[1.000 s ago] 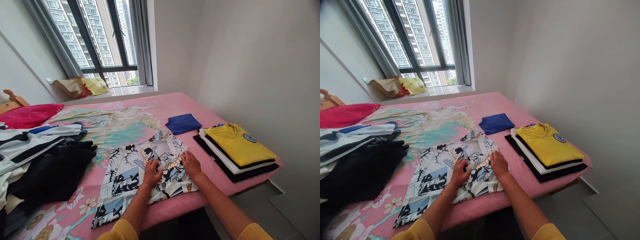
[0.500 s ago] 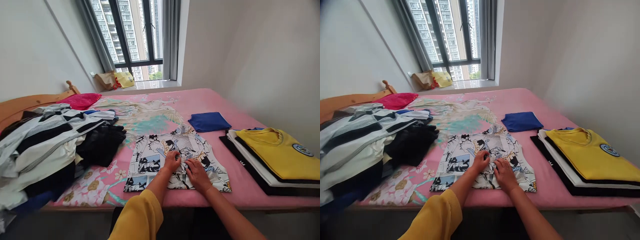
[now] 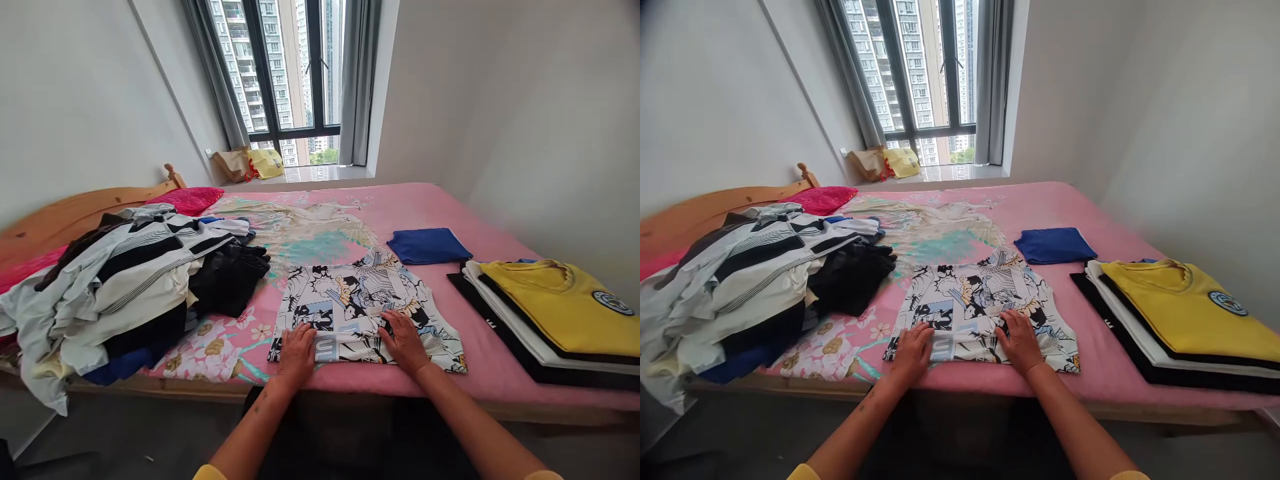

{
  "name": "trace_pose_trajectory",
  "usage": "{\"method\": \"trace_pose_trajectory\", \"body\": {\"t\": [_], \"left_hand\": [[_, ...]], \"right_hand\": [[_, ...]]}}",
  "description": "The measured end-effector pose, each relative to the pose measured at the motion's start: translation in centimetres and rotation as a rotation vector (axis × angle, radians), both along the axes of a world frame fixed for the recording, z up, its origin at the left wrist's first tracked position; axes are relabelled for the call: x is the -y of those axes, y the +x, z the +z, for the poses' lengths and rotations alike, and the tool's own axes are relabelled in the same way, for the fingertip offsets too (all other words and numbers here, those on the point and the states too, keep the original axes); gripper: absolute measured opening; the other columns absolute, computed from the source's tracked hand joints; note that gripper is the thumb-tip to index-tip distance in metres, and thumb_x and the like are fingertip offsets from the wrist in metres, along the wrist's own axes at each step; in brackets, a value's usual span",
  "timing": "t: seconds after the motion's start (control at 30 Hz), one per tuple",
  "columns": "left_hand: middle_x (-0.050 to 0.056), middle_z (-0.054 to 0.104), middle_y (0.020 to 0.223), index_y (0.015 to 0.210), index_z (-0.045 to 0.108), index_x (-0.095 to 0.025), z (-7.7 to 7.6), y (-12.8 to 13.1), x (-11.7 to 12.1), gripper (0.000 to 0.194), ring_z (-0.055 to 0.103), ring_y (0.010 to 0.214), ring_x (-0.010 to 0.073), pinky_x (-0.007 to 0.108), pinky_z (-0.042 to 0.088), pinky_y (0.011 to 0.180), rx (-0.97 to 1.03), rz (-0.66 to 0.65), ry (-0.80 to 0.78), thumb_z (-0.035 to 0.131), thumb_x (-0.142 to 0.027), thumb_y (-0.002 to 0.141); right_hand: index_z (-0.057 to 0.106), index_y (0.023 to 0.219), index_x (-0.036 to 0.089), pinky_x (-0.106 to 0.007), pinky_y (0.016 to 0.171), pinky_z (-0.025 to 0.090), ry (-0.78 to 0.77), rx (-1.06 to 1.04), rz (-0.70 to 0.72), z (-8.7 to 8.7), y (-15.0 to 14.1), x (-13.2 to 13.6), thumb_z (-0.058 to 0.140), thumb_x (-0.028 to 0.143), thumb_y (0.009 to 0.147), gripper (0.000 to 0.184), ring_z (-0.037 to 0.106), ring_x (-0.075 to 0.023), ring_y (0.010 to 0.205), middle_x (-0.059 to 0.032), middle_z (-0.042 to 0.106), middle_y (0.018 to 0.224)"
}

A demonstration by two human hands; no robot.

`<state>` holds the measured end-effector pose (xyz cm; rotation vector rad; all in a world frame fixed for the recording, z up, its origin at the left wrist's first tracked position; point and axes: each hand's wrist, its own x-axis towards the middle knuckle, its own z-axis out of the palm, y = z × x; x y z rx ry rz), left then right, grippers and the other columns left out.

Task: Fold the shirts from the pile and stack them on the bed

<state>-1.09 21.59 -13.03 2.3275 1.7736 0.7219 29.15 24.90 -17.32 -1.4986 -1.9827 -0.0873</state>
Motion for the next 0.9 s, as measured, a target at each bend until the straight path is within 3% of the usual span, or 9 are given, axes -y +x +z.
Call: {"method": "trace_pose_trajectory", "body": {"t": [0.1, 0.2, 0.4, 0.5, 0.63, 0.73, 0.9], "left_hand": [[0.006, 0.048, 0.138, 0.125, 0.052, -0.029, -0.6, -3.2, 0.5, 0.042, 0.04, 0.129, 0.0247, 0.056, 0.011, 0.11, -0.128, 0.105, -0.091, 0.043, -0.02, 0.084], [0.004, 0.04, 0.144, 0.132, 0.045, -0.028, -0.8, -4.9, 1.2, 0.046, 0.032, 0.134, 0.0224, 0.053, 0.006, 0.111, -0.192, 0.128, -0.132, 0.039, -0.023, 0.087], [0.009, 0.05, 0.136, 0.127, 0.05, -0.02, -0.5, -7.6, -0.7, 0.044, 0.042, 0.126, 0.0225, 0.041, 0.029, 0.106, -0.153, 0.192, -0.171, 0.037, -0.029, 0.086], [0.008, 0.057, 0.124, 0.123, 0.053, -0.021, -0.5, -9.1, -2.3, 0.042, 0.047, 0.118, 0.0226, 0.038, 0.034, 0.102, -0.164, 0.176, -0.183, 0.039, -0.028, 0.084], [0.008, 0.06, 0.112, 0.12, 0.055, -0.022, 0.3, -9.5, -3.9, 0.045, 0.051, 0.109, 0.0256, 0.039, 0.038, 0.095, -0.191, 0.181, -0.252, 0.047, -0.031, 0.077], [0.008, 0.061, 0.105, 0.115, 0.057, -0.02, 1.5, -9.0, -4.4, 0.046, 0.052, 0.104, 0.0265, 0.038, 0.038, 0.092, -0.171, 0.185, -0.325, 0.052, -0.029, 0.071], [0.004, 0.062, 0.093, 0.086, 0.059, -0.02, 2.7, -8.3, -4.6, 0.024, 0.054, 0.095, 0.022, 0.03, 0.038, 0.083, -0.132, 0.165, -0.36, 0.054, -0.019, 0.063]], "right_hand": [[0.049, 0.124, 0.017, -0.049, 0.107, 0.027, 0.016, 0.037, -0.006, 0.2, -0.7, 2.1, 0.046, 0.045, 0.087, 0.047, 0.04, -0.0265, 0.126, -0.012, 0.05, 0.13], [0.047, 0.126, 0.018, -0.049, 0.108, 0.025, 0.008, 0.064, -0.011, 0.0, 0.2, 4.7, 0.045, 0.042, 0.088, 0.045, 0.038, -0.0261, 0.129, -0.011, 0.049, 0.132], [0.053, 0.115, 0.014, -0.043, 0.1, 0.035, 0.018, -0.021, -0.305, 0.0, 7.4, 6.8, 0.041, 0.04, 0.087, 0.04, 0.049, -0.0262, 0.114, -0.0138, 0.058, 0.118], [0.06, 0.103, 0.016, -0.039, 0.089, 0.041, -0.121, -0.037, -0.441, 0.9, 10.2, 7.1, 0.041, 0.04, 0.085, 0.036, 0.058, -0.0237, 0.094, -0.0107, 0.066, 0.099], [0.065, 0.083, 0.022, -0.034, 0.072, 0.04, -0.416, -0.003, -0.522, 2.8, 10.9, 7.4, 0.042, 0.046, 0.083, 0.033, 0.059, -0.0228, 0.084, -0.0059, 0.068, 0.087], [0.063, 0.075, 0.023, -0.029, 0.062, 0.037, -0.566, -0.047, -0.521, 4.0, 10.7, 7.4, 0.043, 0.051, 0.081, 0.035, 0.06, -0.0215, 0.08, -0.0036, 0.068, 0.084], [0.061, 0.072, 0.024, -0.026, 0.055, 0.034, -0.663, -0.172, -0.487, 4.2, 11.3, 7.4, 0.041, 0.056, 0.08, 0.039, 0.059, -0.0184, 0.068, -0.0006, 0.067, 0.072]]}}
